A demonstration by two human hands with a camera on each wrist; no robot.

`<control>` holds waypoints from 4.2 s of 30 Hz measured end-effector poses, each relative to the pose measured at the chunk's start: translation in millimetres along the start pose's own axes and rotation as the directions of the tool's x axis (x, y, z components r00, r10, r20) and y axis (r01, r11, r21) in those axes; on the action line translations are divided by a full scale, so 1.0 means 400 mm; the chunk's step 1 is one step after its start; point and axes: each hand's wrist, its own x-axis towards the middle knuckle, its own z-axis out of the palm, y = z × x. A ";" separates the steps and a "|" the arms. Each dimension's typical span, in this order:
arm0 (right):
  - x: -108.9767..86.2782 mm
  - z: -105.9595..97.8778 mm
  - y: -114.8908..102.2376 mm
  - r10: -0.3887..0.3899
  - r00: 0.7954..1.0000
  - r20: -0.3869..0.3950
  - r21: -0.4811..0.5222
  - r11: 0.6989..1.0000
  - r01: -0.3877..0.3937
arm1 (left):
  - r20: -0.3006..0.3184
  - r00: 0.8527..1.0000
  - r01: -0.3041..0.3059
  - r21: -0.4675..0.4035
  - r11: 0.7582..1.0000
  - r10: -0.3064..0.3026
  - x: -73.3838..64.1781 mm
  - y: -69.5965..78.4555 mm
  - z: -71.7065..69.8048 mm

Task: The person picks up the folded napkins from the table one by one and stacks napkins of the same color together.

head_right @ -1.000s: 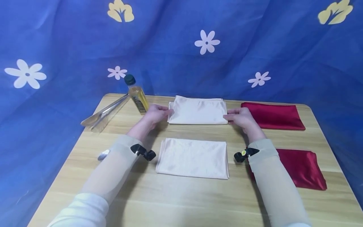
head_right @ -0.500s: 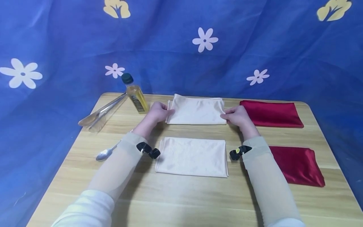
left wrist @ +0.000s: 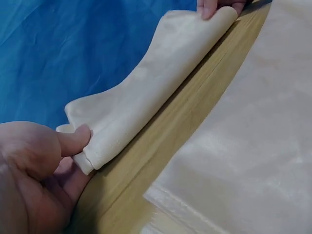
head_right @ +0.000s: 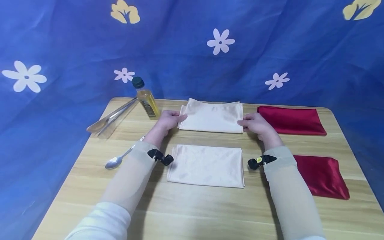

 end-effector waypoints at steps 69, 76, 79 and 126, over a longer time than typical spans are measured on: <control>-0.005 0.013 0.007 -0.003 0.995 0.099 0.530 0.847 -0.050 | 0.014 0.995 -0.094 -0.042 0.995 0.094 -0.010 -0.017 0.006; -0.005 0.017 0.005 -0.028 0.999 0.046 0.557 0.830 -0.002 | -0.039 0.990 -0.142 -0.076 0.987 0.139 -0.020 0.003 0.015; -0.009 0.018 -0.002 -0.038 0.999 0.005 0.559 0.828 0.029 | -0.041 0.988 -0.151 -0.064 0.986 0.149 -0.021 0.010 0.011; -0.143 -0.027 -0.059 -0.098 0.989 -0.107 0.478 0.867 0.138 | 0.145 0.979 -0.121 -0.133 0.984 0.140 -0.134 0.082 -0.068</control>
